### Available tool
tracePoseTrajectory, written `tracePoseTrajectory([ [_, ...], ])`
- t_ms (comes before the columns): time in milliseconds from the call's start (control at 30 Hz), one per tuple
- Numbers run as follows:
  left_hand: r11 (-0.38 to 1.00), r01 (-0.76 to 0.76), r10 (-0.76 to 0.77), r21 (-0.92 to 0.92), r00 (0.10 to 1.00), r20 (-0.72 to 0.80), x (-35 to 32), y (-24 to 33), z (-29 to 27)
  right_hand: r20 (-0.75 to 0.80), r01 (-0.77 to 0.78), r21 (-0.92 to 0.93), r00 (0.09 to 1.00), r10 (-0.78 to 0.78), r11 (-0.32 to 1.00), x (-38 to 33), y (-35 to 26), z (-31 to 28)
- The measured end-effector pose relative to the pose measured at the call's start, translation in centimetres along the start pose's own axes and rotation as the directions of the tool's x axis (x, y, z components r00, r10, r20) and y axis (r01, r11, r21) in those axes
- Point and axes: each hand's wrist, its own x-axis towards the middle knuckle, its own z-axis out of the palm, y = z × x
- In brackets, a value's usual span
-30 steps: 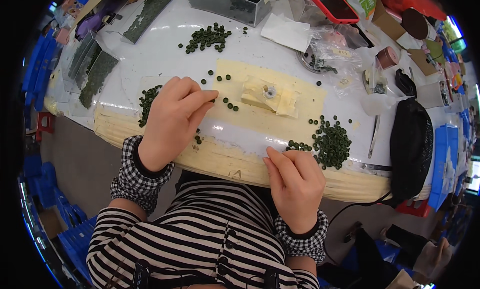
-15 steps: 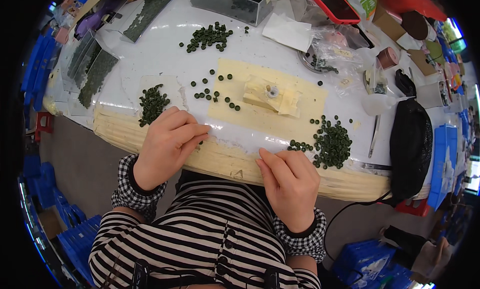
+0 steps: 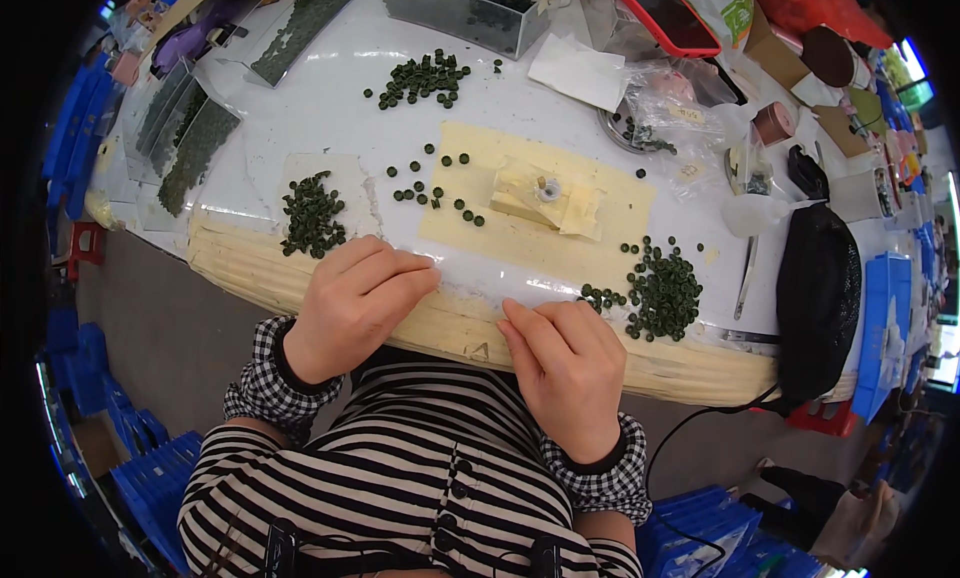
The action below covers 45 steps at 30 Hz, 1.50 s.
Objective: Sorting and arranging small green toy components on a workbench in a factory setting.
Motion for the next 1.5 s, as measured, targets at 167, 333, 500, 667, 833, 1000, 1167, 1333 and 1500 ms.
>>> tracePoseTrajectory([
  [167,0.997,0.051,-0.049,-0.059,0.998,0.026,0.2,0.1,0.0,0.006,0.018,-0.004,1.000,-0.018,1.000,0.3,-0.1,0.1],
  [333,0.981,0.100,-0.098,-0.166,0.995,0.020,0.5,0.3,-0.3,-0.016,-0.013,-0.003,1.000,0.013,1.000,0.3,0.1,-0.2],
  [500,0.923,0.169,-0.185,-0.347,0.983,-0.015,0.7,0.3,-0.5,-0.139,-0.160,-0.023,0.978,0.156,0.987,0.1,1.5,-1.7],
  [667,0.674,0.348,-0.368,-0.652,0.923,0.112,1.3,1.3,-1.0,-0.138,-0.164,-0.122,0.979,0.147,0.979,0.1,2.3,-2.9],
  [833,0.293,0.386,-0.448,-0.875,0.864,0.231,1.5,2.2,0.0,-0.074,-0.106,-0.204,0.993,0.093,0.973,0.2,2.1,-2.7],
  [1000,-0.101,0.494,-0.426,-0.863,0.763,0.487,1.6,2.0,0.5,-0.064,-0.060,-0.232,0.997,0.046,0.971,0.3,2.2,-2.3],
  [1167,-0.295,0.433,-0.376,-0.852,0.767,0.520,1.6,1.8,1.8,-0.108,-0.040,-0.198,0.994,0.019,0.979,0.2,2.6,-2.0],
  [1333,-0.369,0.415,-0.363,-0.832,0.760,0.540,1.8,1.7,2.2,-0.092,-0.032,-0.191,0.996,0.015,0.981,0.1,2.4,-1.8],
  [1500,-0.358,0.404,-0.364,-0.842,0.770,0.524,1.9,1.9,2.1,-0.078,-0.031,-0.186,0.997,0.017,0.982,-0.2,2.5,-1.8],
])
